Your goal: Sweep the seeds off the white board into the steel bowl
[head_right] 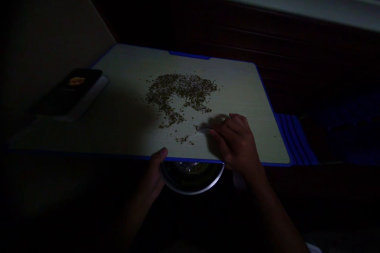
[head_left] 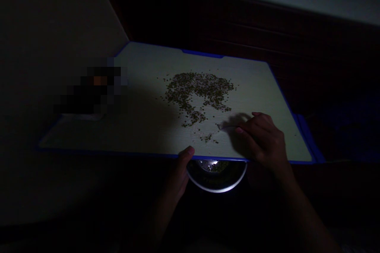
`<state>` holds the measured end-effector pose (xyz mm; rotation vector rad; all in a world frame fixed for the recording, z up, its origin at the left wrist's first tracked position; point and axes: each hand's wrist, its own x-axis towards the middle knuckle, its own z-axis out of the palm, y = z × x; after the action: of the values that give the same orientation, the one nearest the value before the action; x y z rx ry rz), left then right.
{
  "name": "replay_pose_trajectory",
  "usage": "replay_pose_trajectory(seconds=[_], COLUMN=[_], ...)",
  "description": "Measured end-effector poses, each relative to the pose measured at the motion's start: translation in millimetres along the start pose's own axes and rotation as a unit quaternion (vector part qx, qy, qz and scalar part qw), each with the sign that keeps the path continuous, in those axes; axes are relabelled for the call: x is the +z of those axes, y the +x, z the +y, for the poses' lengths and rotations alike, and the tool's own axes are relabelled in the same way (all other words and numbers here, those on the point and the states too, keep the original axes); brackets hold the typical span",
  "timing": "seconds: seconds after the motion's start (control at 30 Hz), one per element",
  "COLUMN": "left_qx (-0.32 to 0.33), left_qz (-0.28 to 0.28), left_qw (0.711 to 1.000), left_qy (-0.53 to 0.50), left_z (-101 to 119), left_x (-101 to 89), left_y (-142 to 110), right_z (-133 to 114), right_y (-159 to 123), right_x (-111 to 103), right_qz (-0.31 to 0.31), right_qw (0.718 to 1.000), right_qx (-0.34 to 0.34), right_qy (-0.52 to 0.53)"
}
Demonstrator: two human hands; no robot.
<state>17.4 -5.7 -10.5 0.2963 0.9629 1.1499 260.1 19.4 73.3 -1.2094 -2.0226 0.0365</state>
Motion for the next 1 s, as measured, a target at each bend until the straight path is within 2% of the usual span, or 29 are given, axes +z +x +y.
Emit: replay_pose_trajectory(seconds=[0.37,0.6,1.0], left_qx=[-0.011,-0.013,-0.01], left_qz=[-0.006,0.028,-0.002], left_qw=[1.0,1.0,1.0], left_qy=[0.0,0.004,0.014], left_z=[-0.3,-2.3,0.5], left_x=[-0.2,-1.8,1.3], left_y=[2.0,1.1,2.4], right_z=[1.0,-1.6,-3.5], right_y=[1.3,2.4,3.0], right_x=[0.9,-1.3,-3.3], right_qz=[-0.036,-0.041,-0.041], right_qw=[0.999,0.999,0.997], right_qx=[-0.031,-0.025,-0.043], right_qy=[-0.012,0.021,0.058])
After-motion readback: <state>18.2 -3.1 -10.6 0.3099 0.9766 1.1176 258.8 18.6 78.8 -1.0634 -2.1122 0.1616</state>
